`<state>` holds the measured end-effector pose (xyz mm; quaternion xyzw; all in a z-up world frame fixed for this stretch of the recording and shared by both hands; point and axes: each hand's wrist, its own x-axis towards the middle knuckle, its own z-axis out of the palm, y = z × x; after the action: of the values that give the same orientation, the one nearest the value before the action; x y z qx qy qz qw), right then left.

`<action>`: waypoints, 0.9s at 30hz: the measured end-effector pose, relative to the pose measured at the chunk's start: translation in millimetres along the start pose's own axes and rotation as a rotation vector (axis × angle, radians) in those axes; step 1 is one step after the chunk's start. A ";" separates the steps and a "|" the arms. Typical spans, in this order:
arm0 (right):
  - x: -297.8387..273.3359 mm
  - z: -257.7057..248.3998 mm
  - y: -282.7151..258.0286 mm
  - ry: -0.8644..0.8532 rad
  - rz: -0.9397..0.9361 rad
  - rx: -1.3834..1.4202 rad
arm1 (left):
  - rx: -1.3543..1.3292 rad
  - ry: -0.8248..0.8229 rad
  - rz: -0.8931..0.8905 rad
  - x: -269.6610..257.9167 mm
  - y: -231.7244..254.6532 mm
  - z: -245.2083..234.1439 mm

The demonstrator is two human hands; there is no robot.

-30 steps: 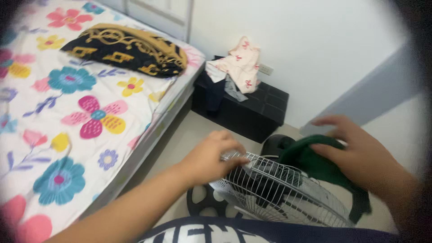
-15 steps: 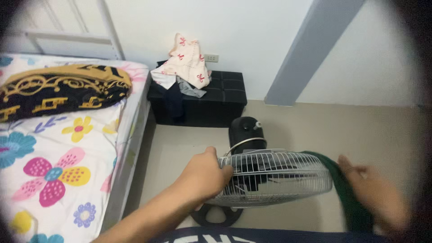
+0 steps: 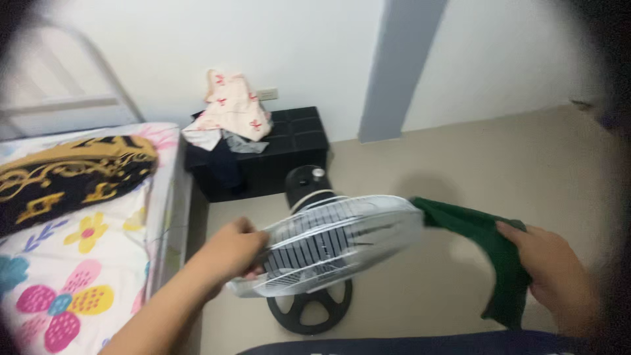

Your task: The person disassembles a standing fan by first wiping the front grille with a cloth, then using scissors to pry and remove the grille. They proceed to unscrew and remove the fan blades from the motor housing.

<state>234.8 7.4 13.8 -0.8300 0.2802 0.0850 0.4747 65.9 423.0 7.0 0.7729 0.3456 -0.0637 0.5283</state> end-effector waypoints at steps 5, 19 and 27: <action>-6.6 -1.1 24.0 -0.127 0.000 -0.010 | 0.566 0.445 0.392 -7.8 15.0 17.7; 105.1 128.2 143.5 -0.430 -0.153 -0.353 | 0.466 0.306 0.522 -33.1 61.4 51.1; 83.5 210.1 135.1 -0.846 0.216 -0.084 | 0.449 0.331 0.439 3.1 69.4 30.5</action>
<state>256.5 97.8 -232.7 -0.7067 0.1427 0.4781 0.5017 118.1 384.1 46.0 0.9255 0.2295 0.1030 0.2832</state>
